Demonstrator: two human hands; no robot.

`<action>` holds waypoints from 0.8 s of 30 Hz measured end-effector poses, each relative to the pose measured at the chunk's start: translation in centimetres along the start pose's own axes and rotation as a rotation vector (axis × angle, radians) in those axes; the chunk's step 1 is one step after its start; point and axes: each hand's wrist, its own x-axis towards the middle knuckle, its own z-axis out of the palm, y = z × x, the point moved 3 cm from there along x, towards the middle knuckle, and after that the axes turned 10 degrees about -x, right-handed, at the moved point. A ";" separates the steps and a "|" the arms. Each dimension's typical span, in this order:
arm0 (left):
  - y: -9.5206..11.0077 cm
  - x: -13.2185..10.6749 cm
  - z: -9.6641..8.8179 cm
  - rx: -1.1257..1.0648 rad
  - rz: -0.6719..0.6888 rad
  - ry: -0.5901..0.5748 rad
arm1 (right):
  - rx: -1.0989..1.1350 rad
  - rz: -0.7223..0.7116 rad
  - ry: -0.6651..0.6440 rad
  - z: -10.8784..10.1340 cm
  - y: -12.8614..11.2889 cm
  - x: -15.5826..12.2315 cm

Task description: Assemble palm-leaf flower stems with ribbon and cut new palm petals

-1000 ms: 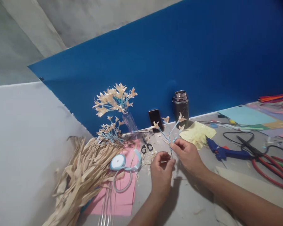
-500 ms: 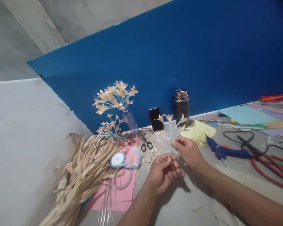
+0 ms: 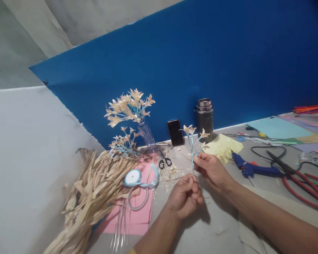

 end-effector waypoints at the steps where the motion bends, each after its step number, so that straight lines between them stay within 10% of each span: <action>1: -0.2 0.0 0.1 -0.049 -0.022 -0.034 | 0.026 0.005 -0.014 0.1 0.1 0.0; 10: -0.9 -0.5 0.8 -0.058 -0.079 -0.213 | 0.121 0.043 -0.042 0.8 -0.8 -0.9; 13: -0.9 0.2 -0.2 0.134 -0.012 -0.074 | 0.076 0.016 0.014 0.5 -1.0 -0.7; 18: 0.7 -0.1 -0.8 0.611 0.516 0.387 | -0.088 -0.043 0.142 -0.5 -1.0 -0.3; 24: 1.0 -1.0 0.9 0.951 0.636 0.388 | -0.244 -0.105 0.191 -0.5 -1.5 -0.8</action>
